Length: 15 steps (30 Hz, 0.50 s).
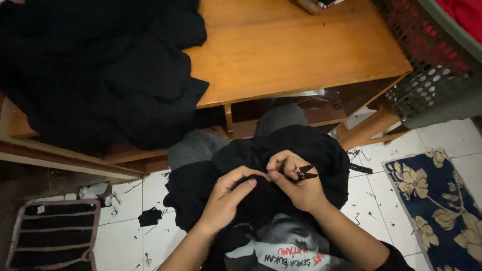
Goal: Trimming loose threads from black fabric garments using small scissors
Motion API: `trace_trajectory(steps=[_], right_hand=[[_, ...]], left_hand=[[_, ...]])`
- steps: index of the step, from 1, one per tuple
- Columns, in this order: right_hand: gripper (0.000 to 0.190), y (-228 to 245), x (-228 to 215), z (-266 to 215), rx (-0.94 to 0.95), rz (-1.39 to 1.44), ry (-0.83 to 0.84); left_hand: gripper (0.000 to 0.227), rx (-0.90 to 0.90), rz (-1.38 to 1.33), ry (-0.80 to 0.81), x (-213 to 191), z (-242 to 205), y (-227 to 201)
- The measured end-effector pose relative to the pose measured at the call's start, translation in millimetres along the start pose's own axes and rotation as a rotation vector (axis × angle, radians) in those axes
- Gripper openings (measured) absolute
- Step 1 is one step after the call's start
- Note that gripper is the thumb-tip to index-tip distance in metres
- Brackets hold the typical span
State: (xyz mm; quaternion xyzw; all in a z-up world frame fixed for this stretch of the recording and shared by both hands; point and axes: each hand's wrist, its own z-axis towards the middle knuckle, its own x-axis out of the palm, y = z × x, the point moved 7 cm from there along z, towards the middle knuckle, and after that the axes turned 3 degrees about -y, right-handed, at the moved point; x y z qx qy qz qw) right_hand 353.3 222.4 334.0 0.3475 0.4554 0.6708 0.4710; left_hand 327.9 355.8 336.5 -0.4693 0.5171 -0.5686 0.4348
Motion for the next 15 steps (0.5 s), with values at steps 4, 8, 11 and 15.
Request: trace_trajectory(steps=[4, 8, 11, 15], right_hand=[[0.039, -7, -3, -3, -0.047, -0.061, 0.077], [0.045, -20, 2, -7, -0.004, -0.159, 0.157], [0.044, -17, 11, -6, -0.046, -0.236, 0.209], [0.043, -7, 9, -1, -0.131, -0.255, 0.138]], left_hand=[[0.019, -0.003, -0.313, 0.018, -6, 0, -5], [0.011, 0.02, -0.555, 0.048, -10, -2, -4], [0.012, 0.075, -0.621, 0.035, -14, -3, -5], [0.015, 0.15, -0.544, 0.034, -22, -4, -7]])
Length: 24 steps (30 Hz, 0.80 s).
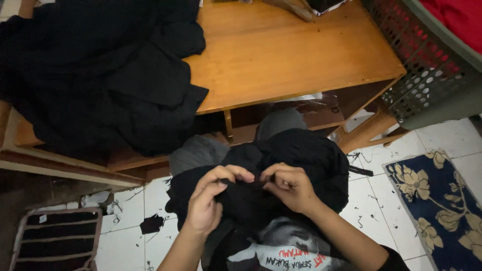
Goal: Trimming loose threads from black fabric garments using small scissors
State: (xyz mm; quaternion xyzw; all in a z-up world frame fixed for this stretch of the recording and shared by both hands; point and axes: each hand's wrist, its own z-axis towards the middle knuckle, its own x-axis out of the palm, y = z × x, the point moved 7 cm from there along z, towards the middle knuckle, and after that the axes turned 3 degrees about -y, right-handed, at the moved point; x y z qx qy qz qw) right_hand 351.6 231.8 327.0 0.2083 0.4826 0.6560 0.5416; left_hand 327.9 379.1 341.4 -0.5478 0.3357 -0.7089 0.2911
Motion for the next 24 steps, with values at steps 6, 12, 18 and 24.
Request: trace_trajectory(steps=[6, 12, 18, 24], right_hand=[[0.041, 21, -40, 7, -0.032, -0.106, -0.25], [0.033, 53, -42, 22, -0.044, 0.046, -0.228], [0.032, 40, -19, 29, 0.061, 0.166, -0.142], [0.034, 40, 2, 35, 0.042, 0.135, -0.11]], left_hand=[[0.012, 0.124, 0.688, -0.001, -5, -1, -39], [0.01, 0.074, 0.847, 0.173, 16, -2, -53], [0.032, 0.059, 1.176, 0.193, 40, -1, -60], [0.023, -0.196, 1.059, -0.041, 22, 2, -14]])
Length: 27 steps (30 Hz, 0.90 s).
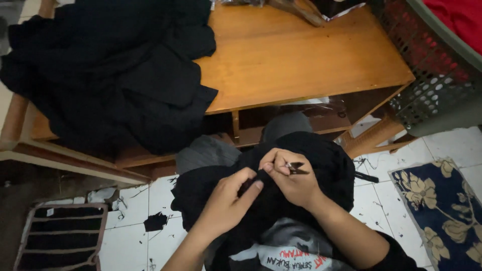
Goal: Trimming loose threads from black fabric garments using small scissors
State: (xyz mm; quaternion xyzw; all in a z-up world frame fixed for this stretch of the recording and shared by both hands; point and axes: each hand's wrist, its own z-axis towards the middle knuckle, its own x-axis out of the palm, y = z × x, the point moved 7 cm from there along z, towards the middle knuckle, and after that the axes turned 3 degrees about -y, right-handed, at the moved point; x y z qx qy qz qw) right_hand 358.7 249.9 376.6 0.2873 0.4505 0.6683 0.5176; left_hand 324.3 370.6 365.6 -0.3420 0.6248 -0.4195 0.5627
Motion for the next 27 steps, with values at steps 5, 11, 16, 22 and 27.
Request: trace_trajectory(steps=[5, 11, 16, 22, 27], right_hand=[[0.035, 0, -11, -16, -0.21, -0.16, -0.13], [0.04, -7, -7, -29, -0.298, -0.301, -0.042], [0.045, -19, -4, -35, -0.241, -0.142, -0.038], [0.036, 35, -17, -37, -0.468, -0.446, -0.154], [0.032, 21, -9, -64, -0.643, -0.511, -0.06]], left_hand=[[0.014, -0.115, -0.424, -0.063, 2, 5, 28], [0.017, -0.093, -0.642, -0.191, -13, 0, 30], [0.012, -0.102, -0.965, -0.341, -21, -4, 32], [0.015, -0.18, -1.105, -0.589, -46, -8, 43], [0.02, -0.263, -1.203, -0.665, -48, -11, 41]])
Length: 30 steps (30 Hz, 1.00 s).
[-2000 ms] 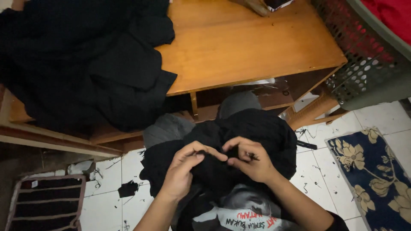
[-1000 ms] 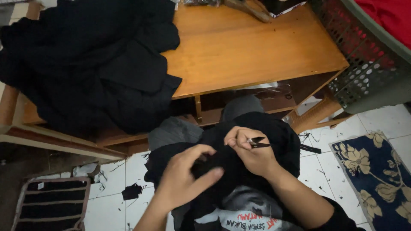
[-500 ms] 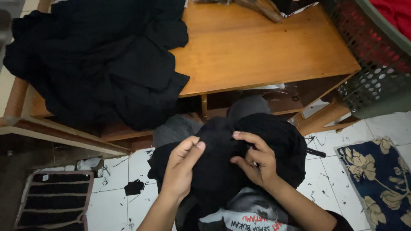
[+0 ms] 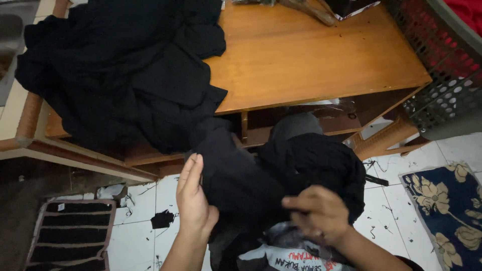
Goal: Trimming loose threads from black fabric garments using small scissors
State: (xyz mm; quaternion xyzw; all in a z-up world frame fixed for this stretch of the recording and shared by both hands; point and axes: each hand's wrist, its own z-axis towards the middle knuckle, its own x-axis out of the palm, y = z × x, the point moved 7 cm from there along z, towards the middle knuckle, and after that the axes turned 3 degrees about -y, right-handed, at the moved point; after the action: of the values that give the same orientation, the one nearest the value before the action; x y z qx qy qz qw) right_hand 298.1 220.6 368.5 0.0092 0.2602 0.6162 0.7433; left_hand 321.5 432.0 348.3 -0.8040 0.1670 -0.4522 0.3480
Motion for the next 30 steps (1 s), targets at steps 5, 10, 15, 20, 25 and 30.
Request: trace_trajectory(steps=[5, 10, 15, 20, 25, 30], right_hand=[[0.056, 20, 17, 18, -0.031, 0.252, 0.158], [0.045, -15, 7, 27, 0.268, 0.492, -0.043], [0.049, -27, 11, 34, 0.344, 0.384, -0.045], [0.05, -13, 14, 54, 0.173, 0.275, -0.034], [0.046, -5, 13, 68, 0.143, 0.219, -0.034], [0.041, -26, 13, 54, 0.385, 0.464, -0.046]], left_hand=[[0.038, -0.176, 0.006, -0.166, -2, -5, 7], [0.039, -0.288, 0.066, -0.148, 7, -13, 11], [0.031, -0.312, -0.003, 0.058, -1, -7, 35], [0.014, -0.245, -0.009, 0.443, 17, -14, 34], [0.015, -0.251, 0.009, 0.405, 13, -12, 37], [0.003, -0.012, 0.46, 0.521, 18, -6, 18]])
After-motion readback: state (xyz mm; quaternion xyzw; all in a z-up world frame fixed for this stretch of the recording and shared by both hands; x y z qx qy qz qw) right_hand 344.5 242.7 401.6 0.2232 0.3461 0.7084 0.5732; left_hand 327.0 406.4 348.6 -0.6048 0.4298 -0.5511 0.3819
